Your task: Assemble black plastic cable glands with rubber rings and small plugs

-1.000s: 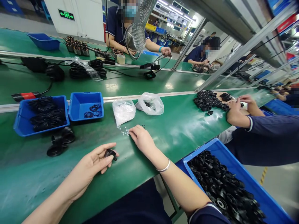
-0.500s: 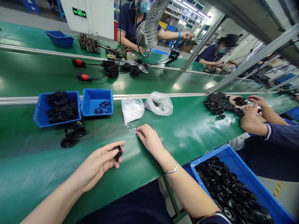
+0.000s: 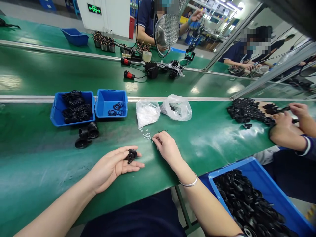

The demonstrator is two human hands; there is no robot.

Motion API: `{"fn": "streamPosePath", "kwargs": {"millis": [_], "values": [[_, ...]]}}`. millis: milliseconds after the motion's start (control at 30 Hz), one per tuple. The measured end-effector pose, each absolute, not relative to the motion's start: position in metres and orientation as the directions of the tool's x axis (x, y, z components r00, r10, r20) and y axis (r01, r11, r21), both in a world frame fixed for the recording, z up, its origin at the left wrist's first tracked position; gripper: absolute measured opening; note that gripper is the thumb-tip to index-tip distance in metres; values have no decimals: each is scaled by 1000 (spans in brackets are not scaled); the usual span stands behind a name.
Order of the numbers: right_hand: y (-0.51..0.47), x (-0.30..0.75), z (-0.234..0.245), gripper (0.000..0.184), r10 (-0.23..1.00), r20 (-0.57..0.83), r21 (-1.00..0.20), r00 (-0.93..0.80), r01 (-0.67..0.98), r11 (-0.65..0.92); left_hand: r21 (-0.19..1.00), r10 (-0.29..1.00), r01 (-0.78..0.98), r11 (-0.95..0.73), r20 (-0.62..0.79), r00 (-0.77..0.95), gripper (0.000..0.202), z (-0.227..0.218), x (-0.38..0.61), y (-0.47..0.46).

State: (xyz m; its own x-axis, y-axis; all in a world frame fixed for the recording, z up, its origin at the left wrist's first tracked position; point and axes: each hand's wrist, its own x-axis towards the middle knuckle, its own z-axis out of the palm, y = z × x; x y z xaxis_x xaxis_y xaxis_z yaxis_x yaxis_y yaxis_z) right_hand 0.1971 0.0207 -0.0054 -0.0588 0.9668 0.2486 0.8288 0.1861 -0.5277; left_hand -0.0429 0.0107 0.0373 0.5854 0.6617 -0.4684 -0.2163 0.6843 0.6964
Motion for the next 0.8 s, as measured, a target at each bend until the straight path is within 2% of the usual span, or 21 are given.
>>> {"fn": "streamPosePath", "kwargs": {"millis": [167,367,633,800], "values": [[17,199,-6,10,967,244,-514,-69,836,190,739,683,-198,644,-439,583,32,39,-42,9],[13,200,-4,10,962,260,-520,-79,828,209,828,704,-82,554,-413,578,37,32,-40,7],[13,200,-2,12,955,281,-493,-95,839,229,853,698,-76,516,-367,615,44,21,-38,3],[-13,171,13,9,901,388,-556,-195,730,398,874,728,-117,473,-312,610,44,12,-36,2]]}}
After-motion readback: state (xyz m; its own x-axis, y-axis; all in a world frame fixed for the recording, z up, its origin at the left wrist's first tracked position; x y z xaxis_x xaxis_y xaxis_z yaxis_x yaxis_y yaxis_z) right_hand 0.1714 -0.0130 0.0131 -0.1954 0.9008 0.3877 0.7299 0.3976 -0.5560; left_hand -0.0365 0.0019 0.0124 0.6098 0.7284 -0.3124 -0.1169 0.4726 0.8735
